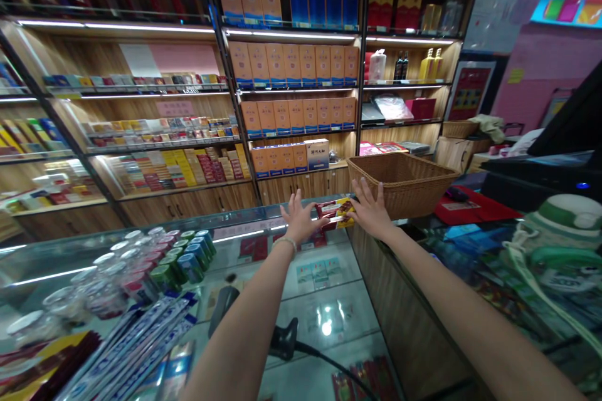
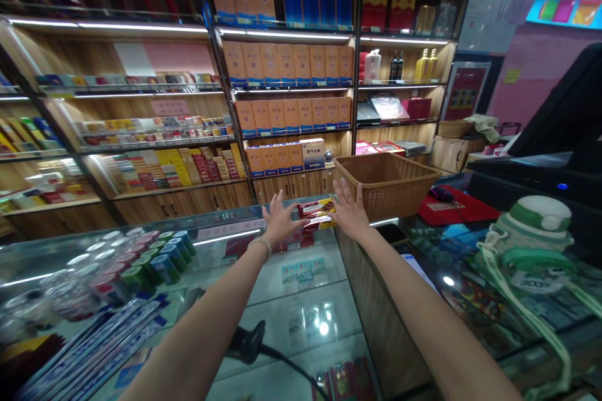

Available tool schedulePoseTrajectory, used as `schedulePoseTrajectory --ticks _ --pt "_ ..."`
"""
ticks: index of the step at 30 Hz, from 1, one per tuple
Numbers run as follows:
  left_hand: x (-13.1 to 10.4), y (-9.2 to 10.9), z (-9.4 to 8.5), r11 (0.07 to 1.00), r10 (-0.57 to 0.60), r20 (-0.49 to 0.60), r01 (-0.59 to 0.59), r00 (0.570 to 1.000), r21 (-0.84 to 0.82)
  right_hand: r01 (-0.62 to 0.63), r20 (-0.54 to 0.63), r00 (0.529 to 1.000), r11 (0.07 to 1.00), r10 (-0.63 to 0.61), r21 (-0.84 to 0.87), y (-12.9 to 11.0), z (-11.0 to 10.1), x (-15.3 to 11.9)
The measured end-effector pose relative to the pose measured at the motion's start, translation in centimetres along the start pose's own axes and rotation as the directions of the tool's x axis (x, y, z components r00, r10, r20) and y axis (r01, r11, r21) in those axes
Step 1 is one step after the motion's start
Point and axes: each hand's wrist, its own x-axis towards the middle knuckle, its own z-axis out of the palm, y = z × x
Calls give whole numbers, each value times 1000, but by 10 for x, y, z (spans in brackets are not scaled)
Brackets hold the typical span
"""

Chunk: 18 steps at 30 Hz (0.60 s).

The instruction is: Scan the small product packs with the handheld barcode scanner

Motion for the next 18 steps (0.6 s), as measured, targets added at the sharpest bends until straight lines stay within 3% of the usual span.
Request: schedulePoseTrajectory --ticks 7,18 --pt "6 -2 14 1000 -18 21 18 1000 11 63 -43 997 997 -65 -40 -1 15 -1" --pt "9 -3 26 997 -60 96 55 994 48 96 24 995 995 -95 -29 -2 33 -3"
